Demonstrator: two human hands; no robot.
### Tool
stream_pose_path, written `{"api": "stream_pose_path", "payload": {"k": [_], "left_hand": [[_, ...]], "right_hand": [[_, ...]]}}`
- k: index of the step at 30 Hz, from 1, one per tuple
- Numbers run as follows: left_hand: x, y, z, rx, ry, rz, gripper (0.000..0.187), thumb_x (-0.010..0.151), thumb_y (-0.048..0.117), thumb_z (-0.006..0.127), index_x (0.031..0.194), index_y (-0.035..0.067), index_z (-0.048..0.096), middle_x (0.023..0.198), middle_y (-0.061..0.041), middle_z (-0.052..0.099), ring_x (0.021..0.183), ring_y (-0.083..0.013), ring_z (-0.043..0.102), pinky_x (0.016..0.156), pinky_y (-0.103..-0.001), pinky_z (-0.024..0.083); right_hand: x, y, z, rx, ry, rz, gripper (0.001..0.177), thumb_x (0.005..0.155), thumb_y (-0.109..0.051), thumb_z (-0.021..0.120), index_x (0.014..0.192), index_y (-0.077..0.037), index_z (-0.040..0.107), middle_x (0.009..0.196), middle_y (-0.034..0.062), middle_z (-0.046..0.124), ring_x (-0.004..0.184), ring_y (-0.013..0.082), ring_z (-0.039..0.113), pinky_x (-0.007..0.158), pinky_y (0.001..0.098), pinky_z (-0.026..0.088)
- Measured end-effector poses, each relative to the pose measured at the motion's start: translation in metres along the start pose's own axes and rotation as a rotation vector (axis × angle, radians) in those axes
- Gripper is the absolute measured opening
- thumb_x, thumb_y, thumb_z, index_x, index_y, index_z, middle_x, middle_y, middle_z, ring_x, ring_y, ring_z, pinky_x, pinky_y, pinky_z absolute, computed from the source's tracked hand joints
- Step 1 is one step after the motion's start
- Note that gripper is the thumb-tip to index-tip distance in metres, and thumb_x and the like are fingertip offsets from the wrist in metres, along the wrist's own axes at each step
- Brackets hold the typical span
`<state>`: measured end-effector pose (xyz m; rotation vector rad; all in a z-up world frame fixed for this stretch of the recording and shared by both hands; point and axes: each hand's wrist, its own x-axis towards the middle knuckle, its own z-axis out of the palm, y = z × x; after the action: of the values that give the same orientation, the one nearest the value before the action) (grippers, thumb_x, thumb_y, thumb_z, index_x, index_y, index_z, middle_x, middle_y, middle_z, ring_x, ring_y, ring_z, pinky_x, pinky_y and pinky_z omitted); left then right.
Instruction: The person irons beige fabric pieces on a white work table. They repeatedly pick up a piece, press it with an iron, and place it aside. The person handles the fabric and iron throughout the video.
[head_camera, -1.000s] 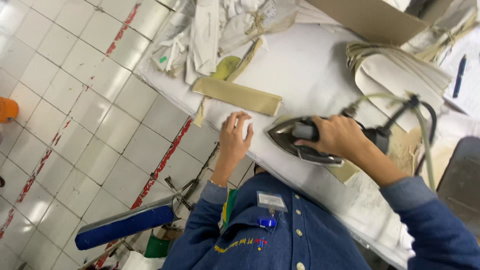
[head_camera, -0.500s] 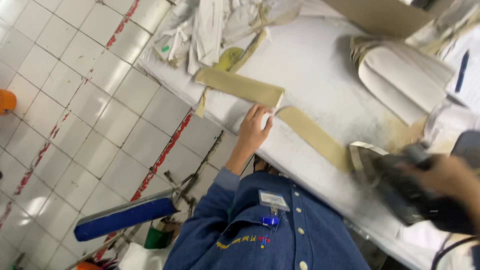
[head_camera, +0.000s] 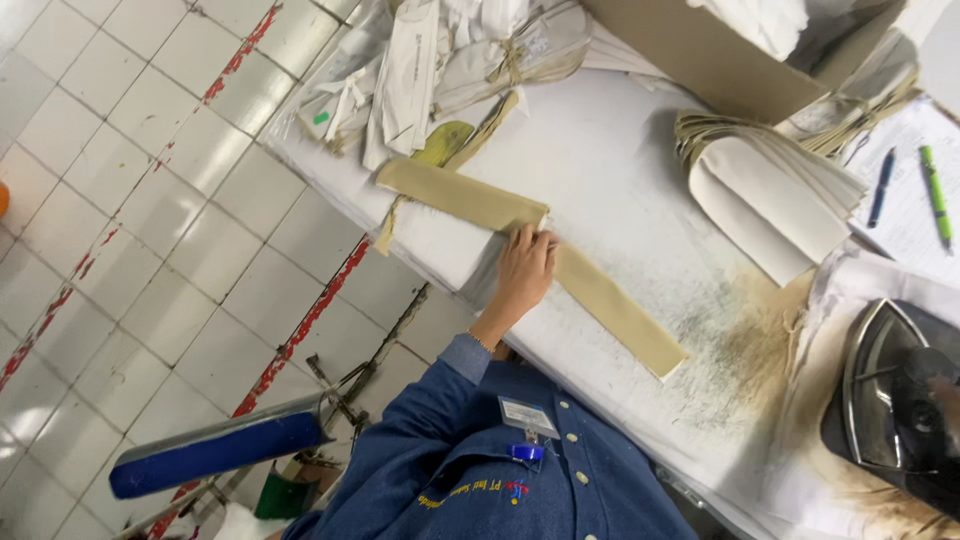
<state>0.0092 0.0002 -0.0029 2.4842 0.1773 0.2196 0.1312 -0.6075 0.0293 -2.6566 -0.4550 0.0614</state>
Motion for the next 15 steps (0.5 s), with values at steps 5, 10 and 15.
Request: {"api": "stream_pose_path", "payload": {"k": [5,10,15], "left_hand": [[-0.003,0.008,-0.011,-0.325,-0.041,-0.017,0.008,0.103,0.010,0.055,0.107,0.010,0.062,0.106,-0.010,0.053,0.101,-0.0365,0.062,0.088,-0.044,0.053],[-0.013,-0.042,-0.042,-0.501,0.136,-0.017,0.011,0.096,0.008,0.067,0.102,0.015,0.073,0.096,-0.008,0.059,0.088,-0.0373,0.067,0.076,-0.038,0.060],[-0.005,-0.120,-0.113,-0.297,0.336,-0.125,0.005,0.095,0.012,0.071,0.098,0.009,0.072,0.085,-0.011,0.064,0.078,-0.0316,0.067,0.068,-0.039,0.057]], "right_hand": [[-0.001,-0.196,0.065,-0.112,0.095,-0.244,0.078,0.070,-0.043,0.087,0.127,0.004,0.063,0.123,0.0285,0.061,0.121,0.0483,0.056,0.114,0.0627,0.032],[0.013,-0.302,0.147,0.086,-0.085,-0.296,0.031,0.073,-0.030,0.086,0.099,-0.015,0.075,0.111,0.0075,0.071,0.106,0.0355,0.067,0.099,0.0494,0.051],[0.072,-0.349,0.195,0.428,-0.251,-0.052,0.014,0.083,-0.029,0.082,0.095,-0.019,0.082,0.089,0.0072,0.080,0.088,0.0321,0.076,0.079,0.0440,0.059]]}}
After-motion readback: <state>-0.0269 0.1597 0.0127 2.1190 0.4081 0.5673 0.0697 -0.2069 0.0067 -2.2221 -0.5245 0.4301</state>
